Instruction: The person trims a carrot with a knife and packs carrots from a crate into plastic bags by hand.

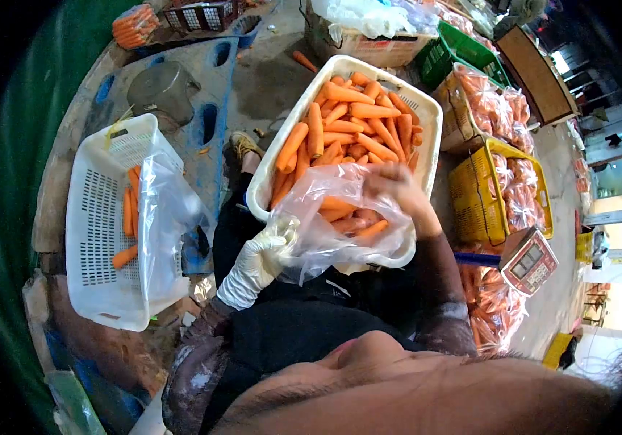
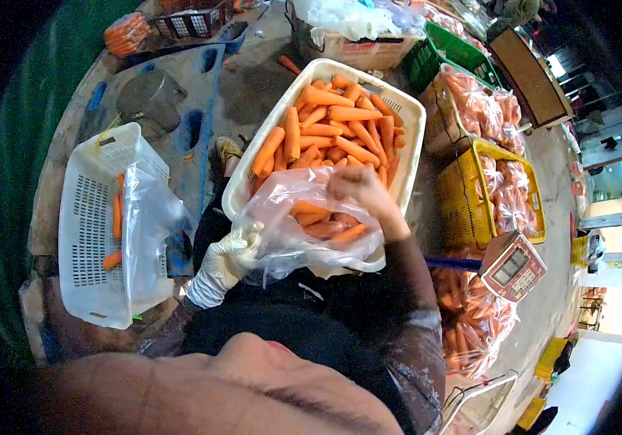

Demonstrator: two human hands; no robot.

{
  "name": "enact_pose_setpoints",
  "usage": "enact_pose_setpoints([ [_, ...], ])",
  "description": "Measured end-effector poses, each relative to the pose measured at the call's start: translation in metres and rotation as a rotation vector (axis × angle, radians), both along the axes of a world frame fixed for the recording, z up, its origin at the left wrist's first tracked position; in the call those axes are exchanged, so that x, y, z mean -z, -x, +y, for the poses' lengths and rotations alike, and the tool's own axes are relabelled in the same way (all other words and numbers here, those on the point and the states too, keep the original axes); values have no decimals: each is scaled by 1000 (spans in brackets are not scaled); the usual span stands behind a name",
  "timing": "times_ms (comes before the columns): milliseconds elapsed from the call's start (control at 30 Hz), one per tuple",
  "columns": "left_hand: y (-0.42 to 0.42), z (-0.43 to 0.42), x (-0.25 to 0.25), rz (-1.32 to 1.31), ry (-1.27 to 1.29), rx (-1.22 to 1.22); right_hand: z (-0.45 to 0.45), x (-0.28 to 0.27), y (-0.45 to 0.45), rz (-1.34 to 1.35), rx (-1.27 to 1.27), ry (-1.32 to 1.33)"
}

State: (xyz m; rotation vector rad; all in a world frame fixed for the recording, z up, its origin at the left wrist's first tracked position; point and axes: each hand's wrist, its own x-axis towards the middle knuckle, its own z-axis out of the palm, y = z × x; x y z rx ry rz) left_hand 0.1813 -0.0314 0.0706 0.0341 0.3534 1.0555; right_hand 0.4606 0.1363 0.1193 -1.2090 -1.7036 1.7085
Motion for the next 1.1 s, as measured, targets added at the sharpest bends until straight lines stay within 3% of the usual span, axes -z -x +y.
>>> enact_pose_setpoints([
  [67, -4, -7, 3, 291, 97, -63, 54, 42, 28, -95, 283, -401],
  [133, -2, -15, 14, 337, 57, -59, 112, 121, 55, -395, 387, -560],
  [200, -3, -28, 23, 443, 181, -84, 139, 164, 90, -601, 376, -454],
  [300, 8, -43, 31, 460, 253, 91, 154, 208, 119, -641, 340, -455],
  [367, 13, -45, 29, 395, 294, 231, 162, 220, 116, -491, 302, -145],
  [400, 13, -45, 33, 394, 302, 234, 153, 190, 108, -65, 290, 288],
  [467, 9, -38, 42, 338, 95, 370, 139, 175, 96, 511, 514, 633],
  [533, -4, -35, 41, 220, 126, 110, 122, 168, 71, 933, 388, 726],
  [600, -18, -27, 37, 122, 148, -141, 91, 131, 58, 1188, 239, 657],
  [667, -23, -18, 33, 48, 75, -269, 68, 106, 51, 1276, 297, 670],
  [733, -19, -20, 36, -30, 96, -361, 52, 91, 43, 1387, 190, 427],
  [800, -17, -16, 38, -120, 67, -468, 38, 82, 27, 1368, 193, 344],
  [867, -10, -9, 34, -130, 143, -518, 18, 76, 10, 834, 351, 19],
  [933, -7, 0, 29, -88, 66, -541, -1, 58, 3, 720, 381, -73],
  [1000, -5, 4, 25, -131, 73, -503, -9, 56, -7, 258, 182, -317],
  [1033, -4, 5, 27, -120, 73, -501, -12, 58, -12, 119, 75, -266],
  [1100, -4, 5, 29, -136, -100, -391, -21, 57, -14, -221, -199, -495],
])
